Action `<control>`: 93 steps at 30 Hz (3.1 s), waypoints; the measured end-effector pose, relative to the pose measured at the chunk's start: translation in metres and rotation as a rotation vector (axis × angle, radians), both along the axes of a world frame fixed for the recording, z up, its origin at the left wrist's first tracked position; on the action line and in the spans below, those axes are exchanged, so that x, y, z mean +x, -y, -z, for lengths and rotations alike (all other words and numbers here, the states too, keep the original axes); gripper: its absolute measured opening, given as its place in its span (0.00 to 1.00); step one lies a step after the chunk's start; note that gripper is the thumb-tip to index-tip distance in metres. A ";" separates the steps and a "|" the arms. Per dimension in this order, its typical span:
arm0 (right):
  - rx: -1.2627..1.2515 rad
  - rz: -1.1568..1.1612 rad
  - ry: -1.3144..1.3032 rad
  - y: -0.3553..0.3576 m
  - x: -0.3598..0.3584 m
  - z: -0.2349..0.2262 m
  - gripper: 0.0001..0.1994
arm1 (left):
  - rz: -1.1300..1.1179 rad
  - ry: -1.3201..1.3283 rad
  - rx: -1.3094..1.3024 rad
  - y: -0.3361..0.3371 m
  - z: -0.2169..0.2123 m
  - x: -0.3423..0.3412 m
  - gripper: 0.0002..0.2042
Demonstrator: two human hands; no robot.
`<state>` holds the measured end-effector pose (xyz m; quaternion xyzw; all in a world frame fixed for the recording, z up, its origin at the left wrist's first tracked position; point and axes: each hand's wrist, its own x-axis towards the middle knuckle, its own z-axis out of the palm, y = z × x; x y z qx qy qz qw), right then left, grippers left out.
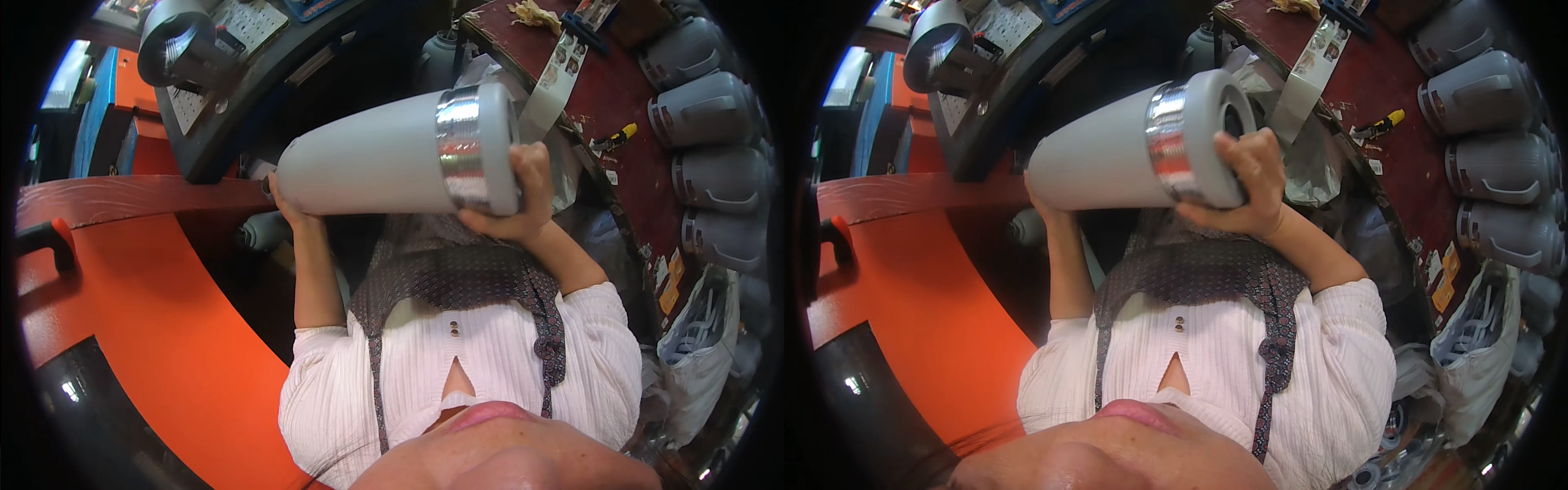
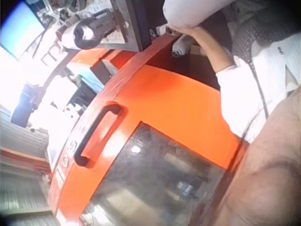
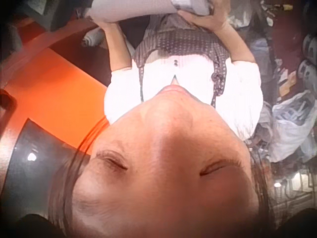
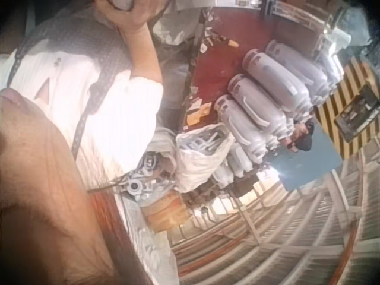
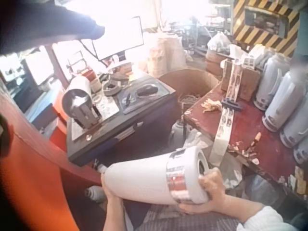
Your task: The person assembles multiple grey kettles by inserting a metal filter into the spout, attaching a handle, and applying a sticker label. They repeat this sequence for several units, placing finished kettles on the table.
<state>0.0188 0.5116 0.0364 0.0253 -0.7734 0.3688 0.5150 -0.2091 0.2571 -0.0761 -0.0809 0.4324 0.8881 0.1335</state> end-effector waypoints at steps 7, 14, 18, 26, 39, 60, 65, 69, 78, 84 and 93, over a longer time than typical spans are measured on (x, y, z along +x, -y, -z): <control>-1.209 -0.122 0.619 -0.052 -0.024 0.056 0.31 | 0.056 -0.922 -0.114 -0.009 -0.099 -0.001 0.32; -0.998 -0.129 0.080 -0.072 0.004 0.031 0.36 | -0.057 -0.589 -0.165 0.012 -0.076 -0.040 0.34; -0.959 -0.858 -0.033 -0.075 -0.009 0.031 0.38 | -0.146 -0.789 -0.533 0.005 -0.051 -0.041 0.30; -0.152 0.056 -0.310 -0.046 0.038 0.029 0.38 | 0.151 -0.209 0.005 -0.047 -0.087 -0.016 0.31; -0.724 -0.056 0.884 -0.119 0.214 0.104 0.20 | 0.504 -1.873 -0.150 -0.120 -0.218 0.164 0.26; 0.218 1.139 0.669 -0.076 0.328 -0.028 0.19 | 0.324 -1.611 -1.118 -0.105 -0.113 0.036 0.14; -0.688 -0.207 1.084 -0.081 0.156 0.057 0.17 | 0.366 -1.471 -1.013 -0.132 -0.107 0.043 0.19; -1.292 -0.105 0.884 -0.062 0.145 0.151 0.12 | 0.504 -1.375 -0.751 -0.104 -0.106 0.053 0.15; -1.283 -0.182 0.447 -0.010 0.088 0.097 0.29 | 0.187 -1.473 -0.976 -0.040 -0.131 0.108 0.25; -1.364 -0.383 0.240 0.017 -0.054 0.049 0.27 | 0.200 -1.491 -0.996 -0.031 -0.122 0.099 0.25; -0.555 -0.296 0.529 0.027 -0.082 0.043 0.22 | 0.298 -1.733 -0.832 -0.035 -0.112 0.086 0.28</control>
